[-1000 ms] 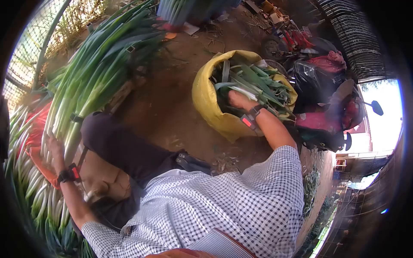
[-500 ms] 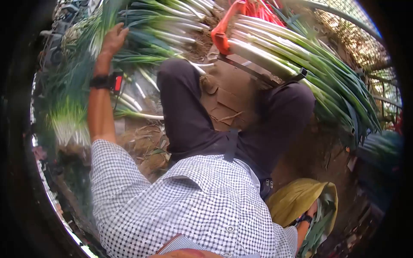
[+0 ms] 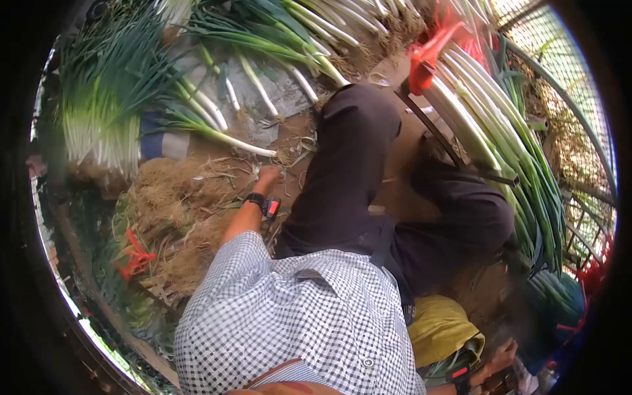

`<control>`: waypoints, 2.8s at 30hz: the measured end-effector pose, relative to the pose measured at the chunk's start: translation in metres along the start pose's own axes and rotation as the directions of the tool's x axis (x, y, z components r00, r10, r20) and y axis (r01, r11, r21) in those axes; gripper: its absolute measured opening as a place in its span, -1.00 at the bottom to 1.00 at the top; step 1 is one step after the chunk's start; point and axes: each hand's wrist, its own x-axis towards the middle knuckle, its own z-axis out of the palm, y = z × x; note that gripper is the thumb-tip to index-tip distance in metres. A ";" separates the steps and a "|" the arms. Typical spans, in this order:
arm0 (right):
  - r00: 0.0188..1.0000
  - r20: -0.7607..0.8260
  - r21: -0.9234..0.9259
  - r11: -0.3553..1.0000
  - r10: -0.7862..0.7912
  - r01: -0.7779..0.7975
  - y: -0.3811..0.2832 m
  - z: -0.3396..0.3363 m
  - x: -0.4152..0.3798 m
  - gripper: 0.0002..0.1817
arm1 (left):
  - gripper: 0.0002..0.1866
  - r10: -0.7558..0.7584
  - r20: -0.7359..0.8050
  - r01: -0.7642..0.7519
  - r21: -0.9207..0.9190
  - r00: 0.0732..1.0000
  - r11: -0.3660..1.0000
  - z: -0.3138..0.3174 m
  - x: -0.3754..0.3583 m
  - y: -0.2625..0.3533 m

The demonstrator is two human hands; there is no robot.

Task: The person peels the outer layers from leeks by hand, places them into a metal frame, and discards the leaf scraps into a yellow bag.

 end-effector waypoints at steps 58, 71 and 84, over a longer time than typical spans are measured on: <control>0.385 -0.732 0.649 -0.747 -0.562 0.144 -0.685 -0.251 0.051 -0.81 | -0.84 0.915 -0.395 -0.960 0.215 0.081 0.178 -0.136 -0.281 0.302; 0.294 -0.846 0.519 -0.815 -0.446 0.257 -0.668 -0.272 0.042 -0.71 | -0.73 0.984 -0.174 -0.872 0.486 -0.029 0.061 -0.001 -0.299 0.324; 0.314 -0.789 0.614 -0.659 -0.529 0.434 -0.639 -0.264 0.050 -0.85 | -0.78 0.941 0.186 -0.929 -0.188 0.284 0.318 0.010 -0.279 0.320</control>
